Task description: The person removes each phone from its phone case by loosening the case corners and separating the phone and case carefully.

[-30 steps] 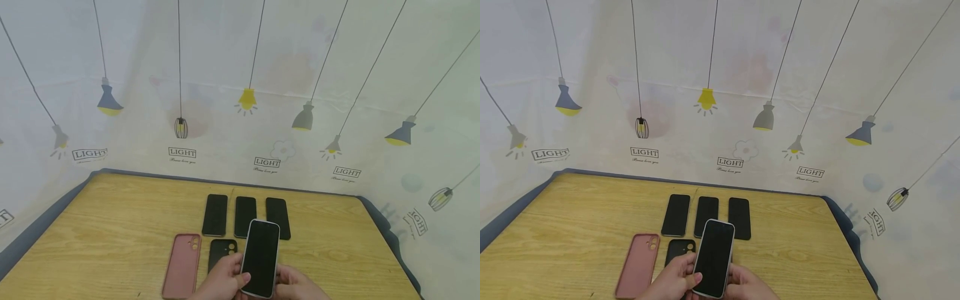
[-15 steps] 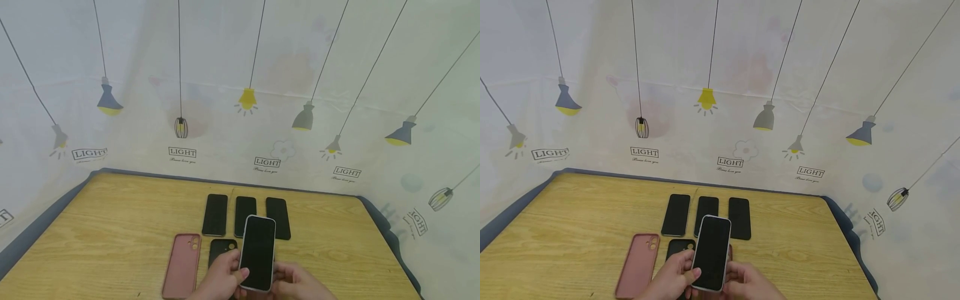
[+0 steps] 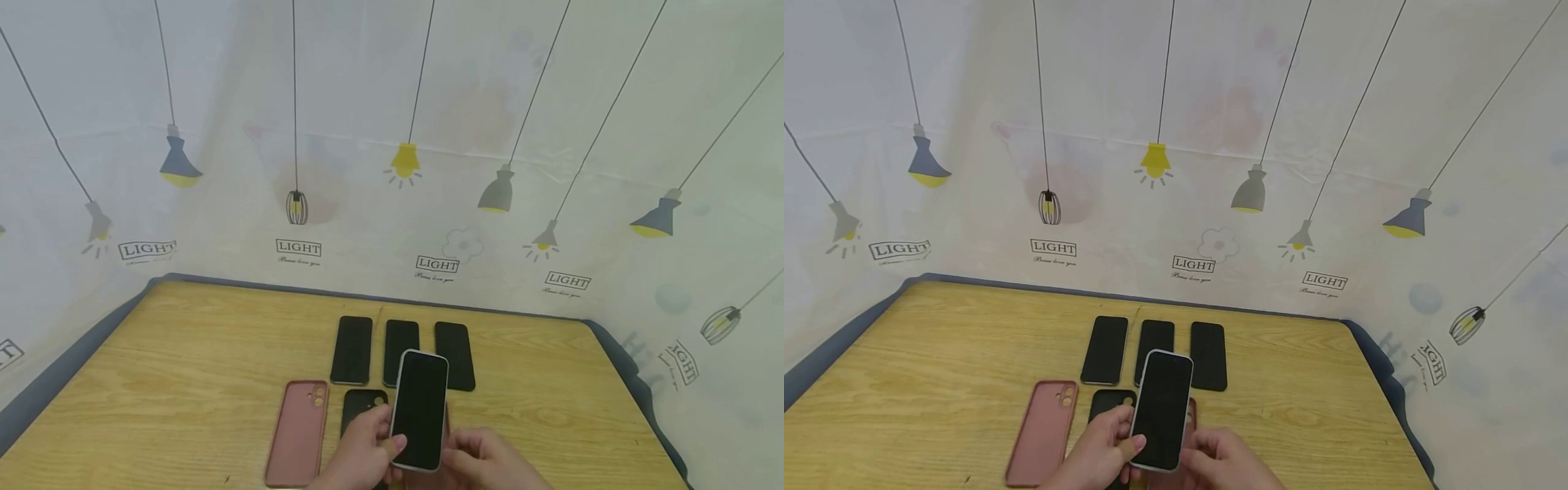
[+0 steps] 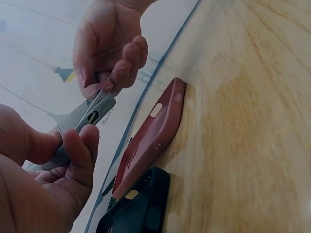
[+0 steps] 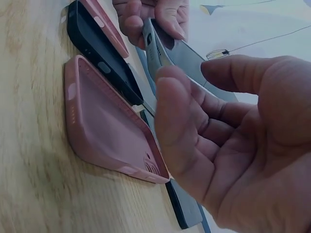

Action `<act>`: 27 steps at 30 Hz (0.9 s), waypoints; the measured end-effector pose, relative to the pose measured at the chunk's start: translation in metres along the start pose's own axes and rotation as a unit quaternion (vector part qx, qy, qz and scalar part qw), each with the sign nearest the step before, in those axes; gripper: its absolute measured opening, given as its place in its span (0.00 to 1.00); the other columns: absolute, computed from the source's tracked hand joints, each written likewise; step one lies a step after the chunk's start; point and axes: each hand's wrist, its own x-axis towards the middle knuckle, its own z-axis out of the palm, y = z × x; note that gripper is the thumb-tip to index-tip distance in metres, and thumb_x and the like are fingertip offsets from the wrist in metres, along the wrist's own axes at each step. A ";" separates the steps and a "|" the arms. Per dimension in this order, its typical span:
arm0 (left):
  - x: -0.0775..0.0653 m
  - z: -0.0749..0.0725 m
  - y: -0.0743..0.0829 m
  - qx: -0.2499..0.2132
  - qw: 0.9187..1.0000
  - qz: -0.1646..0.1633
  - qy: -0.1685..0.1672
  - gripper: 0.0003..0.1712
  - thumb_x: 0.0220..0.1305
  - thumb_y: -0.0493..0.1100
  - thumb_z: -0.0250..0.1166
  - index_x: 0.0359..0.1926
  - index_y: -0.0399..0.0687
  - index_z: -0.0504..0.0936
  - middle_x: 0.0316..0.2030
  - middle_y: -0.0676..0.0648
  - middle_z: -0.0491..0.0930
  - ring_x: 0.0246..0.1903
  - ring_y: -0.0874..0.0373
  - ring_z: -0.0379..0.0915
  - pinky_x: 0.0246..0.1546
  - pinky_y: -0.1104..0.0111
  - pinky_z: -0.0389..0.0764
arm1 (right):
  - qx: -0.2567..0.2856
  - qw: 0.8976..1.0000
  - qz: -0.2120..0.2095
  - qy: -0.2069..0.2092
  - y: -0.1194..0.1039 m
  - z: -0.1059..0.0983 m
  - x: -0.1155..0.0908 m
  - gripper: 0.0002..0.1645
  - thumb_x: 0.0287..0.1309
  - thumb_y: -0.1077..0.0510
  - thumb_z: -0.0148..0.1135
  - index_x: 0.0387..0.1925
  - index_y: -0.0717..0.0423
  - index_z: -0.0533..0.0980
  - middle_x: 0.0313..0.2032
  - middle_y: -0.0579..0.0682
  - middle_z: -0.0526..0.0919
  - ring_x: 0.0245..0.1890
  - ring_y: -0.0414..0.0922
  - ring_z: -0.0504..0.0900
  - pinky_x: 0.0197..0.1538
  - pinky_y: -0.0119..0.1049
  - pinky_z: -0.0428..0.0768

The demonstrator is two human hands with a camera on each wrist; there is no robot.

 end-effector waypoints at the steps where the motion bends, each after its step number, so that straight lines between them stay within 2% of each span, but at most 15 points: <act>1: 0.000 0.000 0.000 0.002 1.000 -0.001 0.002 0.10 0.72 0.31 0.62 0.52 0.38 0.79 0.27 0.45 0.83 0.16 0.57 0.74 0.21 0.66 0.79 | -0.006 1.000 -0.002 -0.003 0.000 0.000 0.000 0.18 0.77 0.54 0.56 0.50 0.66 0.81 0.31 0.50 0.83 0.30 0.43 0.79 0.35 0.31 0.78; 7: 0.002 0.000 -0.001 0.004 1.000 -0.007 0.006 0.12 0.72 0.32 0.62 0.54 0.38 0.78 0.29 0.46 0.84 0.17 0.57 0.74 0.22 0.65 0.79 | 0.001 0.999 -0.023 -0.030 0.004 0.002 0.004 0.21 0.78 0.54 0.54 0.54 0.69 0.80 0.29 0.49 0.82 0.26 0.39 0.77 0.30 0.27 0.76; 15: -0.001 0.000 0.000 0.000 1.000 0.001 -0.005 0.13 0.72 0.31 0.62 0.55 0.36 0.78 0.30 0.45 0.85 0.17 0.57 0.74 0.22 0.66 0.79 | -0.012 1.000 -0.005 -0.004 0.005 0.008 0.008 0.22 0.77 0.48 0.57 0.50 0.65 0.83 0.28 0.48 0.84 0.26 0.38 0.78 0.30 0.27 0.76; 19: -0.002 -0.001 0.002 -0.003 1.000 0.007 -0.009 0.14 0.72 0.30 0.62 0.56 0.36 0.78 0.31 0.44 0.85 0.17 0.57 0.73 0.22 0.67 0.78 | -0.001 1.000 -0.010 -0.005 0.007 0.011 0.010 0.23 0.78 0.50 0.55 0.52 0.68 0.82 0.36 0.54 0.89 0.30 0.39 0.83 0.34 0.27 0.80; 23: -0.002 -0.001 0.003 -0.006 1.000 0.007 -0.013 0.14 0.72 0.30 0.62 0.56 0.38 0.78 0.31 0.44 0.85 0.17 0.56 0.73 0.21 0.67 0.78 | 0.016 1.000 -0.015 -0.014 0.011 0.011 0.013 0.25 0.78 0.49 0.55 0.57 0.69 0.80 0.46 0.59 0.89 0.39 0.42 0.87 0.43 0.30 0.85; 27: -0.003 0.000 0.002 -0.011 1.000 0.011 -0.020 0.11 0.71 0.29 0.62 0.52 0.38 0.78 0.31 0.44 0.85 0.17 0.57 0.73 0.20 0.67 0.77 | 0.015 0.999 -0.013 -0.031 0.023 0.005 0.022 0.28 0.75 0.46 0.58 0.61 0.65 0.79 0.52 0.57 0.87 0.48 0.44 0.87 0.53 0.34 0.84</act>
